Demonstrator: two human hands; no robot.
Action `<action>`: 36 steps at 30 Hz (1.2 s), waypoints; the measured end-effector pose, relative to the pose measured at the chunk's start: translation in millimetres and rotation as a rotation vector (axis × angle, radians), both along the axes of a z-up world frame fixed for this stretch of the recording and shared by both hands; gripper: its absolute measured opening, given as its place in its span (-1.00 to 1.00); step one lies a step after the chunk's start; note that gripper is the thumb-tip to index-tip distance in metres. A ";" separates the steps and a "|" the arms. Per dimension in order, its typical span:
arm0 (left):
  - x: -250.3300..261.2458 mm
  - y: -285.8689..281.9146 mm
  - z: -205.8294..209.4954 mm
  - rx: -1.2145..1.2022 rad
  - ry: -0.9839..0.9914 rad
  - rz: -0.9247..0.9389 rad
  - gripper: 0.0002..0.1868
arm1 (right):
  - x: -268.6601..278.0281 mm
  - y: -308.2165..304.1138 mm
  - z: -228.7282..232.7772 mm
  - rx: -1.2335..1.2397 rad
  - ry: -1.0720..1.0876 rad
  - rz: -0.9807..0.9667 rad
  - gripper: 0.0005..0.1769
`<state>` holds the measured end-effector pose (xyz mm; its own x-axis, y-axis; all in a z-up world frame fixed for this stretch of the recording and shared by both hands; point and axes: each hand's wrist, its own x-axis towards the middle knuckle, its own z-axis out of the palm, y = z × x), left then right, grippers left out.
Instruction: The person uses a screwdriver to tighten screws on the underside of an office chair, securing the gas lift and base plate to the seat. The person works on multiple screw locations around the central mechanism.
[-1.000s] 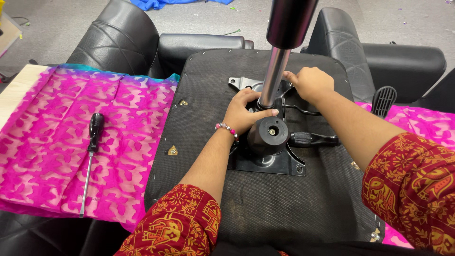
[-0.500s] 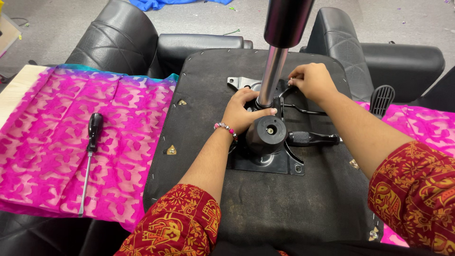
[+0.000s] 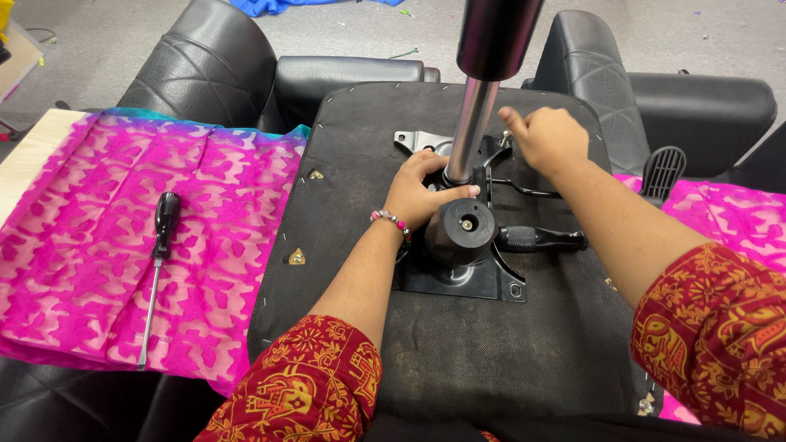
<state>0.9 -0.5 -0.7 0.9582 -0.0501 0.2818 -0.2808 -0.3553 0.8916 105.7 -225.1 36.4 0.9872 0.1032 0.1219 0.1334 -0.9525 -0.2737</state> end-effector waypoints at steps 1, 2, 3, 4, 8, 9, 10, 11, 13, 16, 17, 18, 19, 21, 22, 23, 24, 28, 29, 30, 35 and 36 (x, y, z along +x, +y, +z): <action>-0.1 0.1 -0.5 0.002 0.004 -0.001 -0.41 | 1.0 -2.7 -3.9 0.094 -0.059 0.055 -0.41; -0.2 0.5 -0.8 0.004 0.007 -0.002 -0.42 | 1.9 -6.6 -8.3 0.189 -0.119 0.109 -0.48; -0.1 0.4 -1.0 0.005 0.011 -0.004 -0.42 | 3.4 -10.4 -12.7 0.283 -0.179 0.161 -0.54; 0.3 -0.2 -0.9 0.005 0.004 -0.005 -0.43 | 5.3 -12.7 -17.6 0.284 -0.178 0.263 -0.64; -0.5 -1.3 -0.1 -0.006 -0.012 -0.004 -0.45 | 13.6 -15.9 -30.9 0.335 -0.138 0.407 -0.79; -1.4 -1.5 -0.2 -0.012 -0.014 -0.002 -0.45 | 14.9 -15.2 -31.8 0.359 -0.118 0.377 -0.80; -1.6 -2.0 -0.2 -0.020 -0.002 0.003 -0.44 | 15.7 -14.0 -31.4 0.343 -0.097 0.327 -0.82; -1.2 -2.7 0.2 -0.027 0.010 0.008 -0.44 | 16.4 -12.1 -29.7 0.327 -0.076 0.278 -0.81; -1.0 -3.6 0.7 -0.038 0.029 0.012 -0.43 | 14.3 -8.6 -24.2 0.281 -0.055 0.212 -0.74; -2.1 -4.4 0.3 -0.047 0.040 0.007 -0.43 | 6.7 -4.4 -13.7 0.176 -0.020 0.145 -0.60; -2.0 -4.1 0.5 -0.049 0.038 0.006 -0.43 | 5.0 -2.2 -10.3 0.132 0.015 0.110 -0.54; -2.2 -3.9 0.6 -0.050 0.036 0.004 -0.44 | 3.7 -0.5 -7.7 0.087 0.049 0.076 -0.47; -2.0 -3.9 0.9 -0.043 0.038 0.004 -0.44 | 2.8 0.4 -6.1 0.085 0.083 0.036 -0.44; -1.6 -4.1 1.4 -0.029 0.042 0.003 -0.44 | 3.0 -0.1 -6.7 0.081 0.150 -0.046 -0.38; -1.7 -3.9 1.5 -0.031 0.040 0.005 -0.44 | 4.3 -1.3 -8.6 0.153 0.059 0.018 -0.44; -1.9 -3.9 1.5 -0.034 0.037 0.007 -0.44 | 5.6 -2.8 -11.7 0.223 -0.035 0.081 -0.51; -2.2 -3.9 1.4 -0.036 0.035 0.009 -0.44 | 6.9 -4.4 -15.6 0.294 -0.128 0.144 -0.57; -1.6 -4.1 1.7 -0.035 0.021 -0.002 -0.44 | 11.2 -10.3 -27.5 0.300 -0.166 0.270 -0.84; -2.1 -3.7 1.5 -0.032 0.038 -0.007 -0.44 | 11.5 -10.7 -28.3 0.298 -0.140 0.250 -0.85; -2.4 -3.2 1.3 -0.029 0.055 -0.011 -0.45 | 11.6 -10.4 -27.9 0.296 -0.113 0.230 -0.86; -1.8 -3.1 0.1 -0.051 0.023 -0.013 -0.43 | 7.6 -1.7 -18.6 0.201 -0.041 0.137 -0.78; -1.8 -2.8 0.0 -0.054 0.015 -0.014 -0.43 | 6.0 -0.6 -17.3 0.178 -0.040 0.131 -0.77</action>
<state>-1.0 -3.3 -0.7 0.9615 -0.0490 0.2704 -0.2723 -0.3025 0.9134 111.7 -225.7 19.0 0.9607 0.2041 0.1882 0.2672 -0.8633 -0.4281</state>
